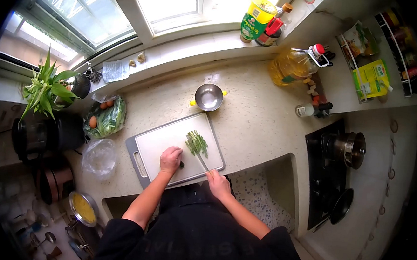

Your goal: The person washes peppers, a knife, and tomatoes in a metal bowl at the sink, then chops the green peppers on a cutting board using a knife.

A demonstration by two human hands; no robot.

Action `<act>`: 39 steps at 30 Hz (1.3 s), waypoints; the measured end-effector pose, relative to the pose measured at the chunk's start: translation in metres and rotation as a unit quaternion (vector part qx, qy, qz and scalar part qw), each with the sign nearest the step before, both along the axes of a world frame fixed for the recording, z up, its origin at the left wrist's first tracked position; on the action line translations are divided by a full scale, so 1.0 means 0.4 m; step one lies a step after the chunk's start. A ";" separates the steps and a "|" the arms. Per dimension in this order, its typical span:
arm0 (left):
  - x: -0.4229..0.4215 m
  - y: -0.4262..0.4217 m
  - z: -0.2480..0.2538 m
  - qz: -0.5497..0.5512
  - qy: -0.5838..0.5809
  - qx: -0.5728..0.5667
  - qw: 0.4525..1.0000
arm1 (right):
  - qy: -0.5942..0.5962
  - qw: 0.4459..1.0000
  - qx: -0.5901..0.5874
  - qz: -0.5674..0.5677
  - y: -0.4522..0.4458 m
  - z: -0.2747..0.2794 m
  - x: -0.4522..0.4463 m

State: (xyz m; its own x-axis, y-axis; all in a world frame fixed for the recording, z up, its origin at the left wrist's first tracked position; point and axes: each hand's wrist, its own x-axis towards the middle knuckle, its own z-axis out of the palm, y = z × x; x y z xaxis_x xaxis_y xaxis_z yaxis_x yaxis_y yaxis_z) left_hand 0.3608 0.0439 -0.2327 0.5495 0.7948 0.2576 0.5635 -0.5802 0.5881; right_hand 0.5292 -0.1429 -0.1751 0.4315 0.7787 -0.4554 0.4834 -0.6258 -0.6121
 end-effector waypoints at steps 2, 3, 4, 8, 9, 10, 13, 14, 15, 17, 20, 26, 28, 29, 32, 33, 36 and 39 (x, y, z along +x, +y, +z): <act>-0.011 0.000 -0.001 0.010 -0.001 -0.007 1.000 | -0.011 1.000 -0.002 0.012 -0.007 0.005 -0.004; -0.015 -0.001 -0.004 0.011 -0.002 -0.007 1.000 | -0.017 1.000 -0.006 0.018 -0.010 0.007 -0.006; -0.017 -0.001 -0.006 0.011 -0.004 -0.007 1.000 | -0.023 0.999 -0.010 0.024 -0.012 0.008 -0.008; -0.023 -0.005 -0.009 0.009 -0.005 -0.017 1.000 | -0.044 0.998 -0.010 0.032 -0.017 -0.003 -0.015; -0.023 -0.006 -0.010 0.010 -0.005 -0.018 1.000 | -0.049 0.998 -0.011 0.033 -0.015 -0.002 -0.015; -0.025 -0.007 -0.011 0.010 -0.005 -0.018 1.000 | -0.053 0.998 -0.012 0.034 -0.014 -0.001 -0.018; -0.025 -0.007 -0.005 0.010 -0.006 -0.021 1.000 | -0.075 0.996 -0.016 0.040 -0.013 -0.009 -0.030; -0.027 -0.006 -0.001 0.010 -0.007 -0.023 1.000 | -0.080 0.996 -0.023 0.039 -0.015 -0.011 -0.033; -0.028 -0.005 0.004 0.009 -0.007 -0.024 1.000 | -0.085 0.995 -0.030 0.038 -0.013 -0.010 -0.036; -0.029 -0.004 0.012 0.008 -0.008 -0.026 1.000 | -0.091 0.994 -0.042 0.038 -0.010 -0.009 -0.039; -0.033 -0.009 0.022 0.009 -0.021 -0.024 0.999 | -0.092 0.994 -0.053 0.039 -0.003 -0.004 -0.036; -0.060 -0.038 0.039 0.005 -0.023 -0.030 0.999 | -0.081 0.994 -0.056 0.043 0.034 -0.007 -0.023; -0.070 -0.048 0.040 0.006 -0.009 -0.028 1.000 | -0.084 0.994 -0.064 0.037 0.041 -0.005 -0.017; -0.072 -0.053 0.039 0.007 -0.003 -0.027 1.000 | -0.089 0.994 -0.056 0.031 0.037 -0.010 -0.019; -0.076 -0.059 0.038 0.005 -0.015 -0.019 1.000 | -0.101 0.994 -0.041 0.022 0.030 -0.030 -0.039; -0.075 -0.061 0.042 0.010 -0.017 -0.012 1.000 | -0.106 0.993 -0.043 0.021 0.028 -0.030 -0.044; -0.061 -0.071 0.051 0.011 -0.012 0.004 1.000 | -0.106 0.994 -0.031 0.015 0.026 -0.028 -0.040; -0.066 -0.085 0.048 0.005 0.018 0.004 1.000 | -0.099 0.994 -0.032 0.043 0.040 -0.007 -0.033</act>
State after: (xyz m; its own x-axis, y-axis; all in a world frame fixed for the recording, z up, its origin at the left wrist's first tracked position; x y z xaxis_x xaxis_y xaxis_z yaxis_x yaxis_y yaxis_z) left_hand 0.3345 0.0100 -0.2134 0.5505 0.7984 0.2440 0.5894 -0.5786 0.5637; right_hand 0.5160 -0.1269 -0.1779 0.4502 0.7886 -0.4187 0.6438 -0.6117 -0.4597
